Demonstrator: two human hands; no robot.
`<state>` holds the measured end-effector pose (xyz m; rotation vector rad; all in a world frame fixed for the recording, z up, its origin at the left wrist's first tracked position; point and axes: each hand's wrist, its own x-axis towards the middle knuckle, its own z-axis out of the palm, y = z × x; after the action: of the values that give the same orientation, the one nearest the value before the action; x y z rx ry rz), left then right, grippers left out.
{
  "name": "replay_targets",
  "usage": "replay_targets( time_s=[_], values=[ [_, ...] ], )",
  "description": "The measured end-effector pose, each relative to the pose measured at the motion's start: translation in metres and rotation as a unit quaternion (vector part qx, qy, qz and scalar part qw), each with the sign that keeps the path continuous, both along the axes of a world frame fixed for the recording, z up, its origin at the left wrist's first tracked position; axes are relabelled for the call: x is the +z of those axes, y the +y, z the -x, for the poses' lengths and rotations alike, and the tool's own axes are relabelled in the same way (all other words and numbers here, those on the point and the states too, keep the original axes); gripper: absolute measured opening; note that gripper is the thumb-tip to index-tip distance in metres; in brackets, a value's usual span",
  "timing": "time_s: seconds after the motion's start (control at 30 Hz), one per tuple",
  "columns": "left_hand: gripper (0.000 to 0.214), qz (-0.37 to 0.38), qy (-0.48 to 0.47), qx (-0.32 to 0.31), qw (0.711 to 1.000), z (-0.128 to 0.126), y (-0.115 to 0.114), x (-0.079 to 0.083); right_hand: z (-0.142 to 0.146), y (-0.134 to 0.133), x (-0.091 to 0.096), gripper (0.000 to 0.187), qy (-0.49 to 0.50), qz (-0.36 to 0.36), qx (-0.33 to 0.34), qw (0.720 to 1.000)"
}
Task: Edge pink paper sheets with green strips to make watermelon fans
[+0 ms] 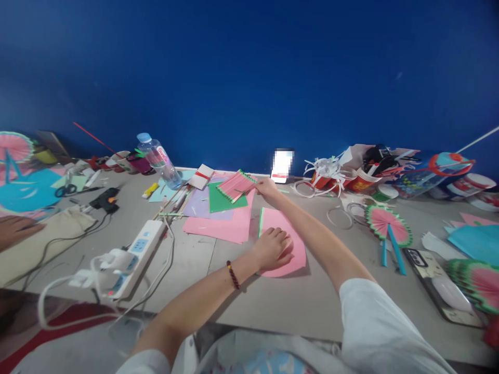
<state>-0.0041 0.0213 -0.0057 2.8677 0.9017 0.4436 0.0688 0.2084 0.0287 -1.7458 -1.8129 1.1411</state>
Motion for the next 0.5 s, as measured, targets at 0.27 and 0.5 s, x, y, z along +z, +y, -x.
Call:
replay_targets(
  time_s=[0.27,0.5],
  values=[
    [0.038,0.011,-0.004,0.001,1.000,0.001,0.000,0.001,0.018,-0.015,0.004,0.031,-0.100,-0.265,0.143,0.948],
    [0.036,0.013,0.002,-0.002,1.000,0.002,-0.002,0.006,0.040,-0.018,-0.001,0.013,-0.148,-0.277,0.225,0.922]
  ],
)
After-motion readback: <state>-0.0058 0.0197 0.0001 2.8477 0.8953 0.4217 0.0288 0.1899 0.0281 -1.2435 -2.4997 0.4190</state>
